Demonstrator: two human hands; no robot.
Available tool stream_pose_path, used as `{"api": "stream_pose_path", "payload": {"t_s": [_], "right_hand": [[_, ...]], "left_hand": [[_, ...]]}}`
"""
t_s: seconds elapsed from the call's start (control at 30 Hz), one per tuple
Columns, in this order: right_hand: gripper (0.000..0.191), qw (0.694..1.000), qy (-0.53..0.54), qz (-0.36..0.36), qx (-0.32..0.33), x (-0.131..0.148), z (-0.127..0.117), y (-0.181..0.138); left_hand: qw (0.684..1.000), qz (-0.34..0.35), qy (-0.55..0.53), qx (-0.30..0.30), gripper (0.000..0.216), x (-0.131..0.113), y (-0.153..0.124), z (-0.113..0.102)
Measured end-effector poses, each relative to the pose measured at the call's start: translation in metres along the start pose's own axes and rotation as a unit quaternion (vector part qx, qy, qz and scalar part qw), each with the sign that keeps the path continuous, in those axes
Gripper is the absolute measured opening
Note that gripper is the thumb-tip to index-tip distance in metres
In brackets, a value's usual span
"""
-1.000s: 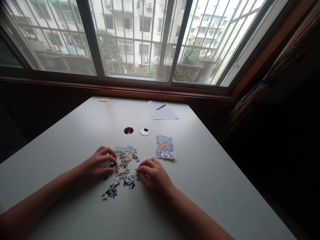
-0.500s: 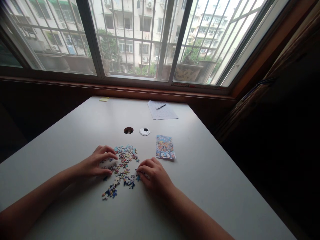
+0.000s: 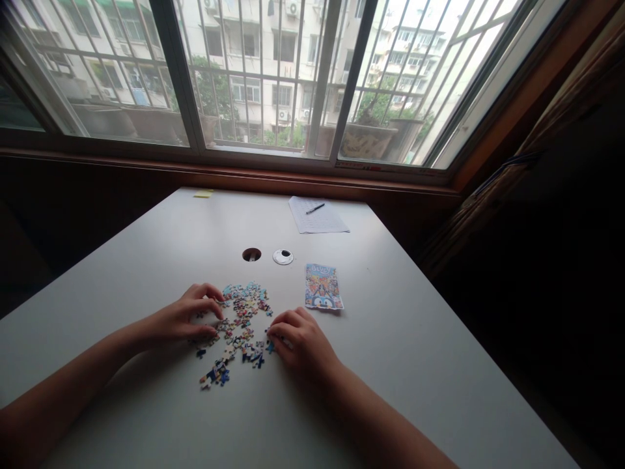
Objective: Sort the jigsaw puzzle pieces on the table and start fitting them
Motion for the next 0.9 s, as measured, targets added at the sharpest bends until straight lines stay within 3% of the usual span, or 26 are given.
{"api": "stream_pose_path", "payload": {"t_s": [0.47,0.73,0.9], "right_hand": [[0.013,1.0,-0.003,0.002,-0.003,0.001,-0.001,0.001],[0.013,1.0,0.006,0.007,0.003,-0.001,0.002,0.0],[0.013,1.0,0.009,0.006,0.001,-0.001,0.002,0.0]], "left_hand": [[1.0,-0.017,-0.016,0.002,0.027,0.003,0.002,0.001],[0.998,-0.03,-0.05,0.035,0.03,0.007,0.006,0.004],[0.995,-0.06,-0.073,0.015,0.03,0.015,0.007,0.001]]}}
Point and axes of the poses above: each hand's wrist, its own y-axis towards the middle knuckle, its own z-axis out of the palm, x = y × z, the point moved 10 cm from there along y, towards the middle knuckle, and after that the axes turned 8 degrees about -z, right-handed, at the moved point
